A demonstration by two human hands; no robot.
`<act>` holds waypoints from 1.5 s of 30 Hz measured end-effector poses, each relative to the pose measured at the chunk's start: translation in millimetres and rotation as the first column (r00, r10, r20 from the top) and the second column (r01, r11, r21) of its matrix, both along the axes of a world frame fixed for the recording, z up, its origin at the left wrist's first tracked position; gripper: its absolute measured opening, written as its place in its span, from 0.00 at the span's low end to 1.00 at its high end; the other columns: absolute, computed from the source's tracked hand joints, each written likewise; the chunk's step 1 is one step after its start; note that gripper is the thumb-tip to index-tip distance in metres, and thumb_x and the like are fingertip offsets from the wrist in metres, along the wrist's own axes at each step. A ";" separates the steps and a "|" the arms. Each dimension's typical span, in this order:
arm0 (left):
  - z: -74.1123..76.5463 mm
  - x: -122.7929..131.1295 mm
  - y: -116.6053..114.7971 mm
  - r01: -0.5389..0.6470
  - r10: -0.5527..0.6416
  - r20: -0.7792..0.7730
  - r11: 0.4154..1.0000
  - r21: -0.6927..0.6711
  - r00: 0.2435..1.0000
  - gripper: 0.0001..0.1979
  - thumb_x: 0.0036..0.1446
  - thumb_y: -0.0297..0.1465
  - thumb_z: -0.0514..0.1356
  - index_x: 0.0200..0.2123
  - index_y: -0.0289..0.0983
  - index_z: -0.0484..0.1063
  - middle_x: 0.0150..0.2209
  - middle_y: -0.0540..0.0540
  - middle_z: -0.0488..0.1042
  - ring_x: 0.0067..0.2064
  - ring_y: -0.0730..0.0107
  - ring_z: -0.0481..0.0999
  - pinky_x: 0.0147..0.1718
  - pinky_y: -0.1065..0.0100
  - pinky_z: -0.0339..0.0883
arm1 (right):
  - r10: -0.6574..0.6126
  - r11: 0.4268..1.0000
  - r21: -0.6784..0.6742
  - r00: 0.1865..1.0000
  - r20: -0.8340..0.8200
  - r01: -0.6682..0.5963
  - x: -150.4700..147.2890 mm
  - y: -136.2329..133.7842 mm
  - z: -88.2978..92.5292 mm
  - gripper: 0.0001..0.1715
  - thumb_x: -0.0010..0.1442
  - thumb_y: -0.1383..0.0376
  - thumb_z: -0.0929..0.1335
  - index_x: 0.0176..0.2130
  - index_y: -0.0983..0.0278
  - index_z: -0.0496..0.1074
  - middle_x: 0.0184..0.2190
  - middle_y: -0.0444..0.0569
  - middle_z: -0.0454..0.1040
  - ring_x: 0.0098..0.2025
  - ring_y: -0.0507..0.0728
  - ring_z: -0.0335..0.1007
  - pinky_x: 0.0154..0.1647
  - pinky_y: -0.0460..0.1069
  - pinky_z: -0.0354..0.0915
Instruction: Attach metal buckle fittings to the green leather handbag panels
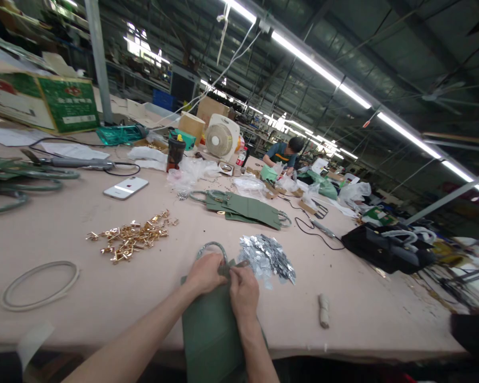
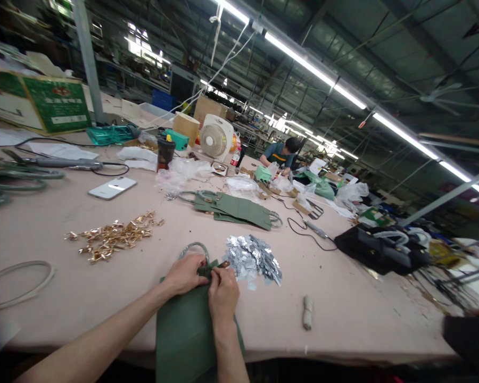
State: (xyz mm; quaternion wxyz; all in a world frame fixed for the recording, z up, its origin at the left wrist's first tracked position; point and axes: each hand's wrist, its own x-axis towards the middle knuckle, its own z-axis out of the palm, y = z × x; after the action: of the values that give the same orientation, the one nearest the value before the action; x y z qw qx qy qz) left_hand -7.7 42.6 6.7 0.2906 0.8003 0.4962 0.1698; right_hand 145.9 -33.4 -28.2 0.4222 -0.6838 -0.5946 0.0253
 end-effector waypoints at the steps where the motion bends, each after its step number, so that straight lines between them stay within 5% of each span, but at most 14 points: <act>1: 0.5 0.1 0.4 -0.002 0.002 0.000 1.000 -0.003 1.000 0.15 0.46 0.39 0.68 0.38 0.42 0.74 0.39 0.45 0.79 0.42 0.55 0.78 0.35 0.64 0.63 | 0.012 1.000 -0.001 0.999 -0.042 -0.012 1.1 0.5 -0.3 0.12 0.66 0.66 0.67 0.40 0.61 0.82 0.37 0.51 0.81 0.40 0.60 0.77 0.45 0.52 0.68; 6: 4.9 2.1 6.2 -0.013 0.013 0.003 1.000 -0.027 1.000 0.10 0.46 0.36 0.67 0.33 0.42 0.75 0.37 0.46 0.80 0.42 0.56 0.79 0.33 0.65 0.61 | 0.035 0.999 0.005 0.988 -0.151 -0.034 5.3 1.9 -1.0 0.12 0.65 0.64 0.68 0.41 0.61 0.83 0.35 0.51 0.81 0.38 0.59 0.77 0.42 0.51 0.69; 11: 4.1 2.4 11.4 0.014 -0.013 0.018 0.998 -0.062 1.000 0.09 0.42 0.37 0.69 0.25 0.42 0.73 0.31 0.49 0.77 0.38 0.59 0.78 0.29 0.66 0.57 | 0.038 0.998 0.044 0.995 -0.090 -0.034 0.7 0.1 2.5 0.12 0.66 0.65 0.68 0.41 0.61 0.83 0.36 0.51 0.81 0.40 0.60 0.77 0.44 0.52 0.69; 24: -1.9 -1.1 11.7 0.065 -0.055 0.111 0.994 -0.093 0.992 0.04 0.46 0.34 0.66 0.24 0.42 0.75 0.27 0.52 0.73 0.36 0.63 0.76 0.31 0.68 0.57 | 0.062 0.997 0.044 0.998 0.005 -0.062 0.4 1.2 4.0 0.15 0.68 0.65 0.65 0.42 0.62 0.83 0.36 0.53 0.80 0.41 0.59 0.76 0.46 0.52 0.70; 33: -6.3 2.8 24.9 0.086 -0.054 0.156 0.975 -0.203 0.986 0.10 0.41 0.37 0.70 0.25 0.40 0.75 0.24 0.54 0.69 0.30 0.66 0.73 0.30 0.69 0.61 | 0.062 0.997 0.048 0.967 -0.247 -0.052 7.3 0.7 -4.1 0.15 0.65 0.58 0.69 0.42 0.63 0.84 0.34 0.52 0.83 0.34 0.58 0.79 0.37 0.50 0.73; 45: -16.2 1.0 22.5 0.126 -0.051 0.267 0.954 -0.272 0.962 0.10 0.41 0.36 0.68 0.29 0.39 0.80 0.24 0.53 0.71 0.30 0.67 0.74 0.27 0.70 0.62 | 0.058 0.998 0.013 0.996 -0.062 -0.058 -0.1 -0.2 5.0 0.12 0.66 0.64 0.68 0.39 0.60 0.83 0.35 0.50 0.82 0.38 0.59 0.77 0.43 0.51 0.69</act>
State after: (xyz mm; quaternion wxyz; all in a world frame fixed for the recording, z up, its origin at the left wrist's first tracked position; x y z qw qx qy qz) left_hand -6.8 65.1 -9.5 0.4724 0.7427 0.4370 0.1852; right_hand 145.8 -33.6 -23.2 0.4435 -0.6627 -0.6008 0.0557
